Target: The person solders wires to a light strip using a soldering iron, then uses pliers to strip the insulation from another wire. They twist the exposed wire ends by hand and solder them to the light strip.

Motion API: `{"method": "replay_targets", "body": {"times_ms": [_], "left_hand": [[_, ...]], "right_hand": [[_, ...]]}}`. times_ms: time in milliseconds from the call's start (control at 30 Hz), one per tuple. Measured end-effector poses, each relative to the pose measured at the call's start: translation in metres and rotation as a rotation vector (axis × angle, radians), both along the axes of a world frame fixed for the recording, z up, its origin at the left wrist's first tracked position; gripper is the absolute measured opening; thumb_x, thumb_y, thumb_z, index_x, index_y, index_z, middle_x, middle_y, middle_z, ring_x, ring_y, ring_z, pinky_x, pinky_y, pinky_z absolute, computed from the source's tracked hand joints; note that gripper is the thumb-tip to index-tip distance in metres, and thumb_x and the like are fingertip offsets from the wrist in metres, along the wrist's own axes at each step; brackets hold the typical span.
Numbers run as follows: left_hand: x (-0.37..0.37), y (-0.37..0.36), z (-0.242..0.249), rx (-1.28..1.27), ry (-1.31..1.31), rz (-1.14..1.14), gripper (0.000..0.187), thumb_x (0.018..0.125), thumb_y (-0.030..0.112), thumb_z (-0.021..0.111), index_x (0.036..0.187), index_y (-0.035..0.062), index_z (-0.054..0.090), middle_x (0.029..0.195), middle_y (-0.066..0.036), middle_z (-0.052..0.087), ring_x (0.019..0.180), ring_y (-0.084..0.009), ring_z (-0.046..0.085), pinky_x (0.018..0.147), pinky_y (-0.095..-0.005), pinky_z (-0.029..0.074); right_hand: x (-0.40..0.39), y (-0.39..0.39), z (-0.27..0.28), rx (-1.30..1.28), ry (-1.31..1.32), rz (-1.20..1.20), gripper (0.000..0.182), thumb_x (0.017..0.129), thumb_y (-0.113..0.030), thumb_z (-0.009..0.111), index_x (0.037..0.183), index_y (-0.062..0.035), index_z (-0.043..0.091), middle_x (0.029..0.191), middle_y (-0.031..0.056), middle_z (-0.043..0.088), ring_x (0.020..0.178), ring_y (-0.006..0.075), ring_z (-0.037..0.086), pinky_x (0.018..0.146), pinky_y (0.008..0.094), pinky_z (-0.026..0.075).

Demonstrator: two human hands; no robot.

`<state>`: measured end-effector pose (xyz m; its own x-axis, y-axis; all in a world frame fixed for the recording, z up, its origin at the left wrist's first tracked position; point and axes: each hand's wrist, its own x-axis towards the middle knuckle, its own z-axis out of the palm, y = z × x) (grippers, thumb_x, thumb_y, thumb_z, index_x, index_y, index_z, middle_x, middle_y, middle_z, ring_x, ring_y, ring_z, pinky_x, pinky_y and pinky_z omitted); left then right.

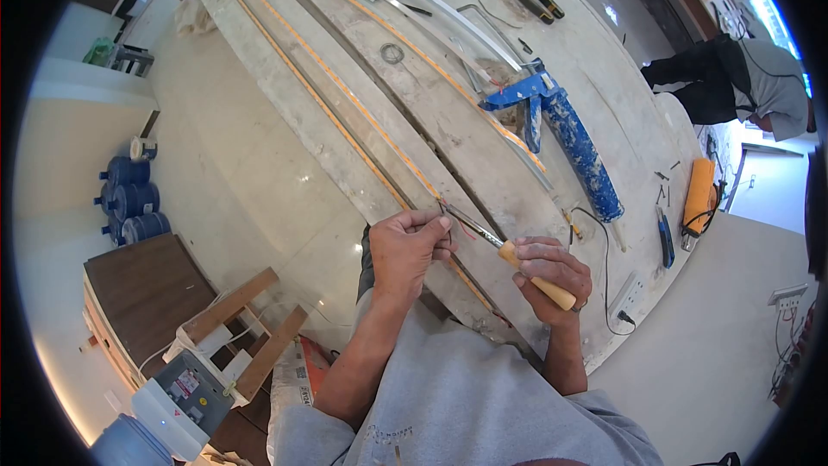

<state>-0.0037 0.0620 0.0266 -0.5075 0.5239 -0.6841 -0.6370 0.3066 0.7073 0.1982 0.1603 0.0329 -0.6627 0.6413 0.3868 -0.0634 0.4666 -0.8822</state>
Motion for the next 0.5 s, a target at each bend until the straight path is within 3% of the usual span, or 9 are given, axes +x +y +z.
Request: {"method": "replay_targets", "body": {"times_ms": [500], "left_hand": [[0.0002, -0.0001, 0.0001, 0.011, 0.005, -0.002, 0.015, 0.089, 0.003, 0.072, 0.096, -0.0098, 0.068, 0.077, -0.013, 0.072, 0.061, -0.0168, 0.071, 0.051, -0.0228, 0.055]], "right_hand": [[0.0002, -0.0010, 0.0013, 0.001, -0.010, -0.007, 0.029, 0.071, 0.009, 0.078, 0.097, -0.0023, 0.072, 0.102, 0.0136, 0.073, 0.100, 0.0333, 0.071, 0.088, 0.0425, 0.058]]}}
